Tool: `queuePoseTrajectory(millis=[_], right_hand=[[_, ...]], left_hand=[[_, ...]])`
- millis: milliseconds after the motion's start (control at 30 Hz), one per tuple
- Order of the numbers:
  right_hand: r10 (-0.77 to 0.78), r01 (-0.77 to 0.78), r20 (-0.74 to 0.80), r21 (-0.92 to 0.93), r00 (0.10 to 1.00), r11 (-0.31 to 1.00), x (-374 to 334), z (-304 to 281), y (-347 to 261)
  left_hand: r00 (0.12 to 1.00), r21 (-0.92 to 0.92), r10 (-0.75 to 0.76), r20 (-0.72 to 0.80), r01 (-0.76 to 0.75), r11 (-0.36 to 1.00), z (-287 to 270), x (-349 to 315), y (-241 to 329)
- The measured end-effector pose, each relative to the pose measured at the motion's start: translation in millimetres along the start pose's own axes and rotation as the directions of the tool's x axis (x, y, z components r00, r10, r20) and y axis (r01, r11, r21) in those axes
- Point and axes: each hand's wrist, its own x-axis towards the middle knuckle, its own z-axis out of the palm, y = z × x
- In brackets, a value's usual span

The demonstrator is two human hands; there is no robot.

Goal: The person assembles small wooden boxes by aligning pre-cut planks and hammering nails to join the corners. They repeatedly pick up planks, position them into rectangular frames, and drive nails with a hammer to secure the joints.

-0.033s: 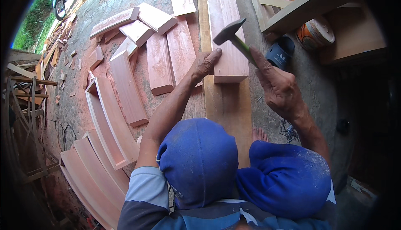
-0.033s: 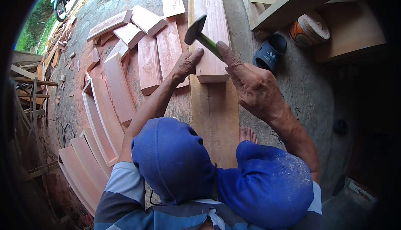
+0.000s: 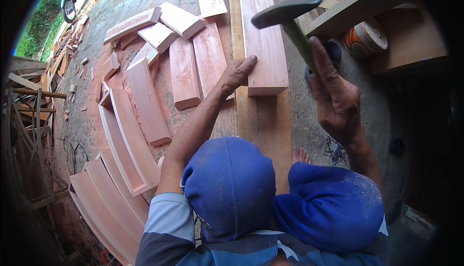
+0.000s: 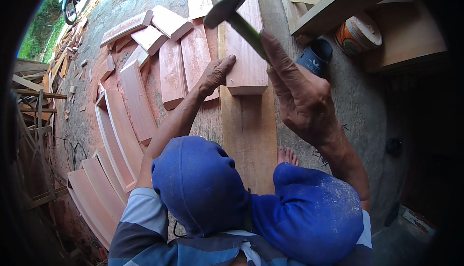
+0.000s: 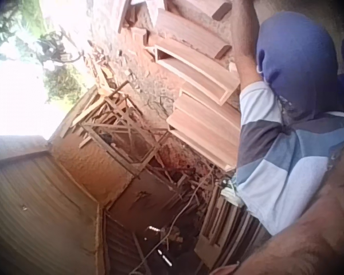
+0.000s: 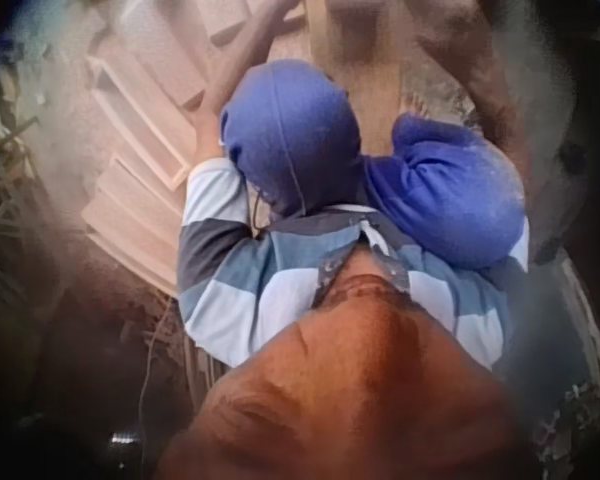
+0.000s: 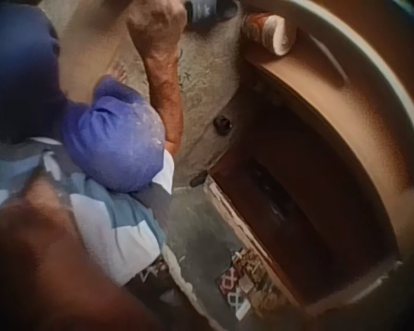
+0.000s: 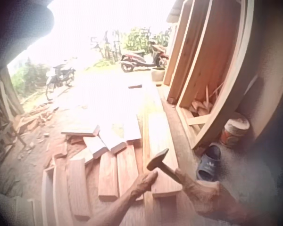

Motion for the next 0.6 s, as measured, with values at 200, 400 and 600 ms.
queuePoseTrajectory(millis=[200, 400, 600], right_hand=[[0.223, -0.101, 0.444, -0.283, 0.868, 0.954, -34.1, 54.5, 46.2], [-0.073, 0.071, -0.047, -0.043, 0.996, 0.997, -12.7, 12.9, -3.0], [0.208, -0.004, 0.506, -0.373, 0.837, 0.928, -36.9, 45.2, 35.2]], left_hand=[[0.996, 0.06, -0.011, 0.086, 0.006, 0.998, -13.7, 12.8, 0.0], [0.999, -0.055, 0.009, 0.051, -0.006, 0.998, -1.6, 4.1, 0.6], [0.995, 0.094, -0.054, 0.086, 0.046, 0.995, -16.0, 9.0, -7.7]])
